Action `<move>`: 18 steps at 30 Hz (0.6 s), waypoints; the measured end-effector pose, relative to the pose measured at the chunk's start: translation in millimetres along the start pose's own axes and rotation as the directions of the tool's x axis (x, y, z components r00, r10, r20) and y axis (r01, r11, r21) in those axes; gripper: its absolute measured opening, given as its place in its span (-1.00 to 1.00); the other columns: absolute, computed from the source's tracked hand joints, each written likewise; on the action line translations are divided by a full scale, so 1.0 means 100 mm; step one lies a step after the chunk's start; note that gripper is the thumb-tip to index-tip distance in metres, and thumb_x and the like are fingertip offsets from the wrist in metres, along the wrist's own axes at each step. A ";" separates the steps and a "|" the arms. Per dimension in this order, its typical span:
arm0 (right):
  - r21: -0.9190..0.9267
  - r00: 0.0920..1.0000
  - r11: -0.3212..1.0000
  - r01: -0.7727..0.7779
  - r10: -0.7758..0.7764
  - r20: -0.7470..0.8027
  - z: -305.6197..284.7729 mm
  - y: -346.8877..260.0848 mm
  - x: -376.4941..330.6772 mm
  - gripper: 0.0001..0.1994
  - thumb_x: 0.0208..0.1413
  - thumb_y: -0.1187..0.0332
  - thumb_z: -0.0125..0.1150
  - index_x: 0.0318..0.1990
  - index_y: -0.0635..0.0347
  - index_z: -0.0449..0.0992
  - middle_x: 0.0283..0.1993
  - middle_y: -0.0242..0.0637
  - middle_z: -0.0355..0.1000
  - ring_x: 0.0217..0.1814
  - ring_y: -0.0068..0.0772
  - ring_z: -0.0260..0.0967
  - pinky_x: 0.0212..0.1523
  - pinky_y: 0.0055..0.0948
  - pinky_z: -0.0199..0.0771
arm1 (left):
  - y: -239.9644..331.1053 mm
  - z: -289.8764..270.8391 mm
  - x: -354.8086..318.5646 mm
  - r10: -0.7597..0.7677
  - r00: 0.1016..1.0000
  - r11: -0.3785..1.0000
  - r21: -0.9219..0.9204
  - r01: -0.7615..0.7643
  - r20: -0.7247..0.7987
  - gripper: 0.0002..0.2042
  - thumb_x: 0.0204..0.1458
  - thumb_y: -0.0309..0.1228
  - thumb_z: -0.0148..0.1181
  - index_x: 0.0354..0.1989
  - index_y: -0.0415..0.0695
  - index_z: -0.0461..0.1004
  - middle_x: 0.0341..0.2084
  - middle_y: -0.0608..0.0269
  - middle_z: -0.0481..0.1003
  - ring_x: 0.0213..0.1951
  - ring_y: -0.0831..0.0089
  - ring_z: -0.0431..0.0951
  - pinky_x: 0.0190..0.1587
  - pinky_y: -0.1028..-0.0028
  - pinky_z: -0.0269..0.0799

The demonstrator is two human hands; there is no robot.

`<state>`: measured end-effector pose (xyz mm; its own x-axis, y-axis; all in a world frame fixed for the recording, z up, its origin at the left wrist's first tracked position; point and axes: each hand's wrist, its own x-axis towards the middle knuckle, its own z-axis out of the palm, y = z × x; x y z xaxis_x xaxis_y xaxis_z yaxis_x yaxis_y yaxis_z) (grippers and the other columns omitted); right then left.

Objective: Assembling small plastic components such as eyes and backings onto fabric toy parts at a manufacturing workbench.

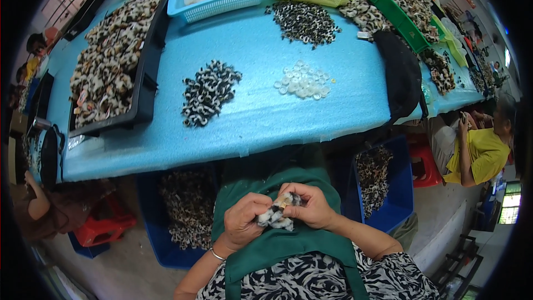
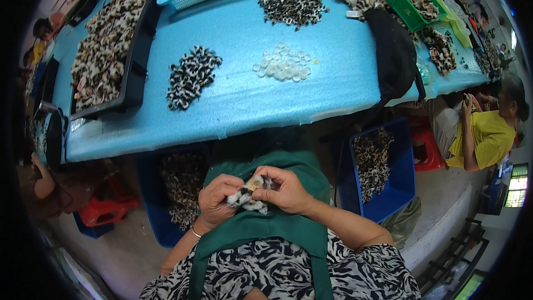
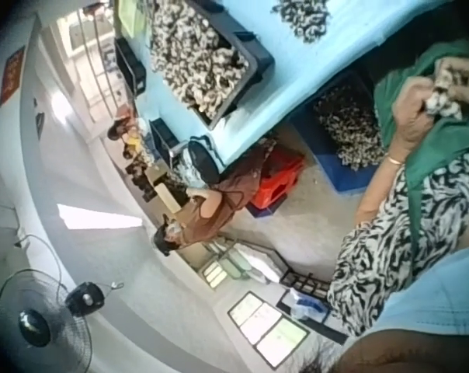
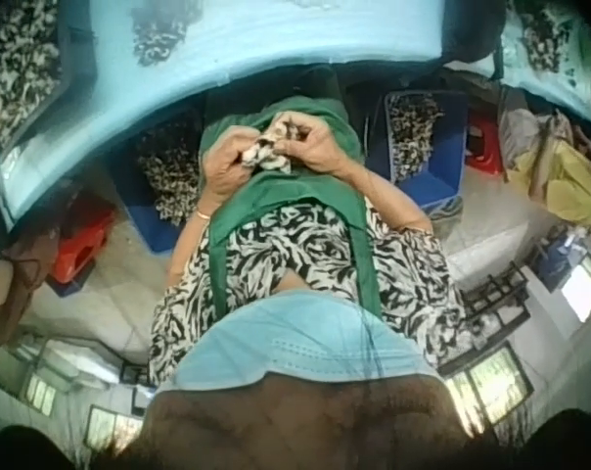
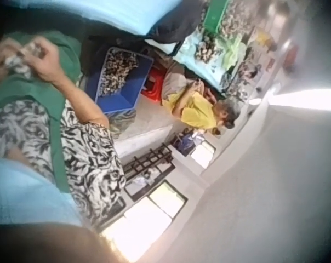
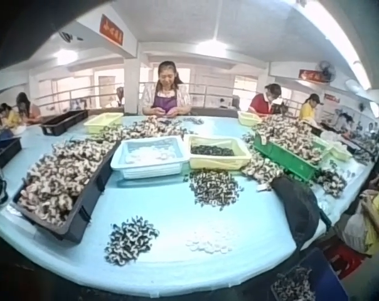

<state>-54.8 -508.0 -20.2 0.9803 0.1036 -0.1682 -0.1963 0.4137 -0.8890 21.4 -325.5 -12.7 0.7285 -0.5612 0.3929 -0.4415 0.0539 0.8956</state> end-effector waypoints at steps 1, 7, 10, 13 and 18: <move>-0.005 0.999 1.000 -0.008 0.008 -0.039 0.00 -0.03 0.00 -0.74 0.11 0.35 0.35 -0.16 0.32 0.46 -0.16 -0.34 0.37 -0.14 -0.59 0.33 -0.11 -0.61 0.32 | 0.00 0.00 0.03 0.009 1.000 1.000 -0.001 -0.009 0.005 -0.81 -0.17 -0.63 0.39 -0.39 -0.22 0.51 -0.40 0.13 0.55 -0.41 0.35 0.58 -0.37 0.52 0.47; -0.450 0.978 0.885 0.116 -0.181 -0.103 0.00 -0.09 0.10 -0.76 0.11 0.43 0.33 -0.13 0.34 0.46 -0.21 -0.33 0.37 -0.18 -0.56 0.33 -0.17 -0.57 0.32 | -0.10 0.11 -0.04 -0.326 0.942 0.933 -0.190 0.307 -0.080 -0.75 -0.13 -0.67 0.37 -0.22 -0.31 0.55 -0.27 0.09 0.56 -0.28 0.39 0.58 -0.27 0.53 0.46; -0.543 0.964 0.819 0.184 -0.258 -0.062 0.03 -0.14 0.17 -0.75 0.08 0.41 0.33 -0.13 0.31 0.47 -0.26 -0.29 0.37 -0.27 -0.47 0.35 -0.23 -0.53 0.34 | -0.13 0.11 -0.02 -0.297 0.949 0.951 -0.125 0.283 -0.111 -0.77 -0.13 -0.72 0.31 -0.24 -0.30 0.55 -0.30 0.11 0.57 -0.29 0.41 0.58 -0.27 0.54 0.46; -0.497 0.969 0.865 0.071 -0.178 -0.172 0.01 -0.08 0.23 -0.76 0.09 0.45 0.33 -0.12 0.31 0.46 -0.25 -0.37 0.37 -0.25 -0.60 0.31 -0.23 -0.59 0.33 | -0.16 0.13 0.02 -0.272 0.951 0.962 -0.063 0.266 -0.144 -0.79 -0.12 -0.74 0.27 -0.27 -0.30 0.54 -0.30 0.12 0.56 -0.31 0.41 0.57 -0.29 0.54 0.45; -0.404 0.969 0.915 -0.002 -0.099 -0.228 0.03 -0.03 0.32 -0.78 0.10 0.46 0.31 -0.13 0.29 0.45 -0.28 -0.40 0.31 -0.27 -0.64 0.27 -0.26 -0.62 0.29 | -0.15 0.14 0.04 -0.346 0.927 0.938 -0.038 0.344 -0.148 -0.81 -0.12 -0.72 0.27 -0.30 -0.29 0.53 -0.29 0.12 0.55 -0.34 0.41 0.55 -0.34 0.54 0.42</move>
<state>-22.8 -503.4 -21.3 0.9740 -0.1470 -0.1725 -0.1724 0.0131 -0.9849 23.6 -340.1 -27.5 0.9052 -0.4165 0.0850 -0.1435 -0.1112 0.9834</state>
